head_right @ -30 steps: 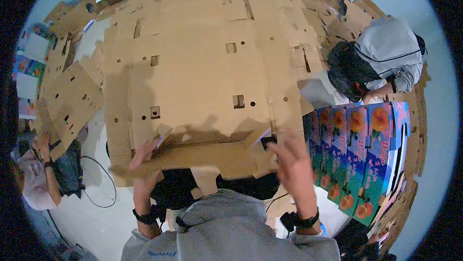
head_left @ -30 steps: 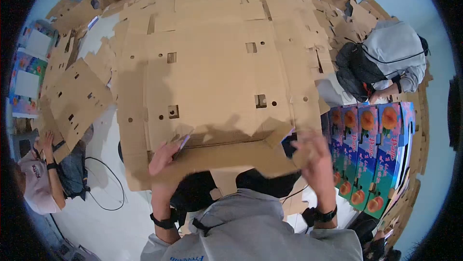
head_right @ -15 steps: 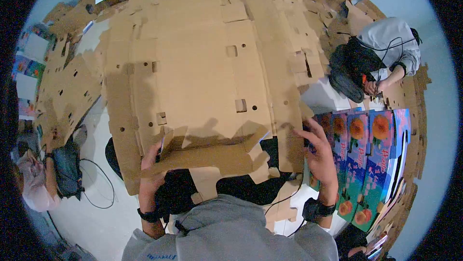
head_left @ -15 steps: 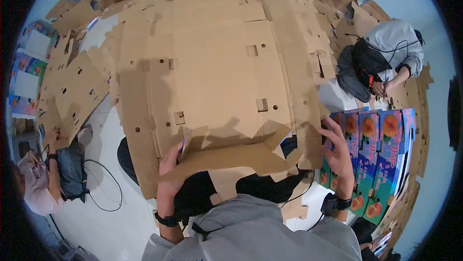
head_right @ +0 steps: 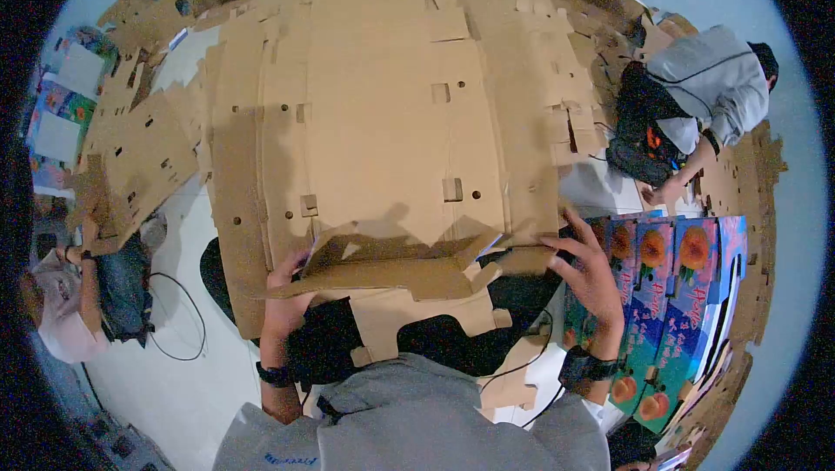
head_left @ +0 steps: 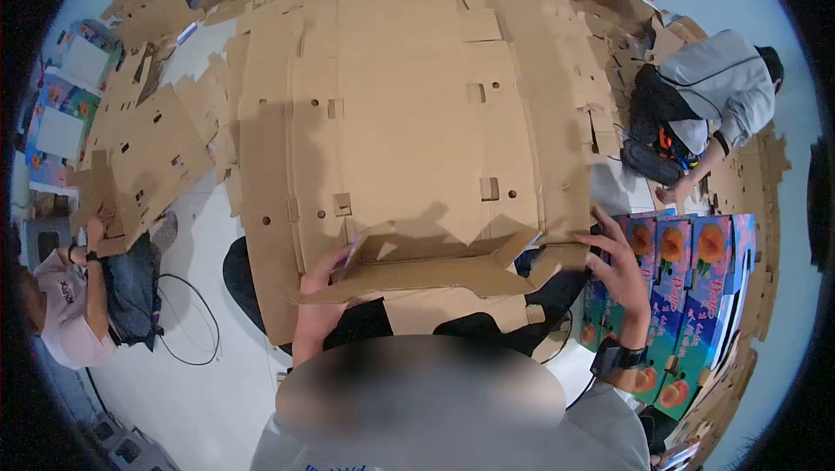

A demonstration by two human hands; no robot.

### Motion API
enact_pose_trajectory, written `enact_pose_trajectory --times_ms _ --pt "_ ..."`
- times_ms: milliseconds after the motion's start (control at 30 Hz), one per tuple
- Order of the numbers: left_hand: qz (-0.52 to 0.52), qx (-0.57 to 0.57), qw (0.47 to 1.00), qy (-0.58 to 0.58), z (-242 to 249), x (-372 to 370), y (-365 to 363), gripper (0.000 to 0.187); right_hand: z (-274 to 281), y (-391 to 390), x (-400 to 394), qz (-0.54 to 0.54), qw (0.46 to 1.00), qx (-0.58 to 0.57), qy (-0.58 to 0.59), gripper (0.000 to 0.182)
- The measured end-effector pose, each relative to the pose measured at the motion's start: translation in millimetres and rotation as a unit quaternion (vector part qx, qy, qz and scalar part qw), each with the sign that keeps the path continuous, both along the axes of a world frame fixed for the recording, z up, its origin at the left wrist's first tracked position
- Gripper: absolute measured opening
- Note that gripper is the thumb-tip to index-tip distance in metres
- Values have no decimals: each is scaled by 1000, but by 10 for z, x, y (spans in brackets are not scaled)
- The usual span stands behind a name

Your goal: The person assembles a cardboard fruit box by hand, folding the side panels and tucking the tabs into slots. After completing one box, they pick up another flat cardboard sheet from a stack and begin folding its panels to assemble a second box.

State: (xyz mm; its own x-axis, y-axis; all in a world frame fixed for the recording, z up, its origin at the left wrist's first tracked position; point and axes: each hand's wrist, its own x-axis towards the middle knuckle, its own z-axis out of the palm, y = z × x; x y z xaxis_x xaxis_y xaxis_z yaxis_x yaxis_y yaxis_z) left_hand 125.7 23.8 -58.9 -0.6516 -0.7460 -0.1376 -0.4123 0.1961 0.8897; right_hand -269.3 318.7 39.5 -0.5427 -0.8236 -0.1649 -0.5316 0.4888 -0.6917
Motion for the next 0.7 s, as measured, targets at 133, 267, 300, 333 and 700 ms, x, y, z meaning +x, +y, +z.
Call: enact_pose_trajectory --times_ms 133,267,300,333,700 --pt "5 96 994 57 -21 -21 20 65 -176 -164 88 -4 984 -5 176 18" --pt "-29 139 985 103 -132 1 -41 74 12 -395 257 -60 990 -68 110 16" --pt "-28 155 982 108 -151 22 -56 79 36 -404 274 -64 989 -66 114 16" --pt "-27 171 978 115 -173 35 -70 83 68 -417 282 -68 989 -63 119 17" --pt "-112 -64 990 63 -470 -17 -56 47 265 -1340 851 194 979 -33 -55 22"
